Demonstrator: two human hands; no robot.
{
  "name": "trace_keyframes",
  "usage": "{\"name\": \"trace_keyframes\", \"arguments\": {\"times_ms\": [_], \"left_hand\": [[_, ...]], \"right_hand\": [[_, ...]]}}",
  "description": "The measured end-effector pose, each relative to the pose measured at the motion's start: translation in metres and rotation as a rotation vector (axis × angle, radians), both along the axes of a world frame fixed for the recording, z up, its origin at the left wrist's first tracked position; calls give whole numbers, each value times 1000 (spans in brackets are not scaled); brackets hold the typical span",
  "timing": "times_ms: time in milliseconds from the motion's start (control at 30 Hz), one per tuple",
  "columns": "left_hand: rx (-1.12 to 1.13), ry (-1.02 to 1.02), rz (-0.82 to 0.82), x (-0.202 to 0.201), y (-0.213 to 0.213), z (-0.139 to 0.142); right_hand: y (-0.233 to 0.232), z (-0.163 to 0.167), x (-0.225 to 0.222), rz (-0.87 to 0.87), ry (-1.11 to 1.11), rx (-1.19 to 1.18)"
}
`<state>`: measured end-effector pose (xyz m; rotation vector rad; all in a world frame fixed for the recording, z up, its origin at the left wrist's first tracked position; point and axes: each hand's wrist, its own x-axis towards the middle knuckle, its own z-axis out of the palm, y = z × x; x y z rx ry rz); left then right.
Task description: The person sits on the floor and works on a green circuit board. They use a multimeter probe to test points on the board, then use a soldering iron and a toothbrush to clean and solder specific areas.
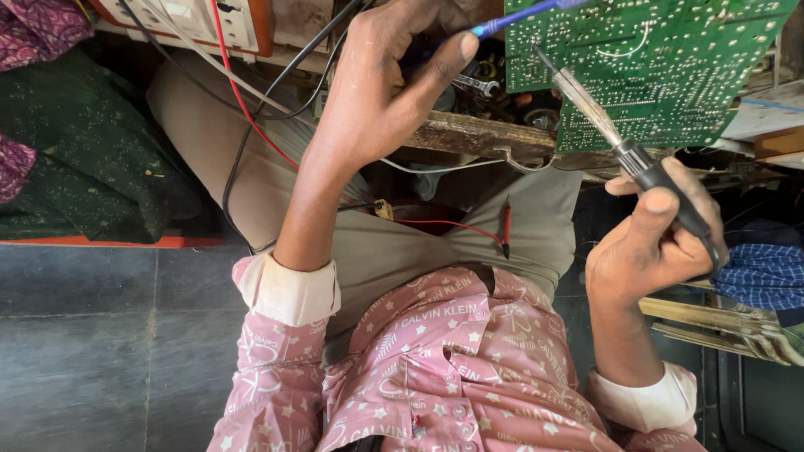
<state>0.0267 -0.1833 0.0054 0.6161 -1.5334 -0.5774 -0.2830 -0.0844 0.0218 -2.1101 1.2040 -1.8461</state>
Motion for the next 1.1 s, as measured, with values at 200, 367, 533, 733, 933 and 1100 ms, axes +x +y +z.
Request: {"name": "trace_keyframes", "arguments": {"times_ms": [200,367,533,733,933,1100], "left_hand": [[11,-23,-59,3,-6,3],[-24,-127,-16,7,-11,2],[-99,-87,-26,11,-17,-1],[24,-177,81,13,-18,-7],[-110,-400,192,19,-12,-12],[-171,-348,159,23,-10,-7]], "right_hand": [[-3,-2,-1,51,-88,47],[-3,-3,-2,48,-117,78],[-3,-3,-1,62,-153,96],[-2,-4,-4,74,-141,108],[-1,-5,-27,103,-208,70],[5,3,-89,91,-343,91]]}}
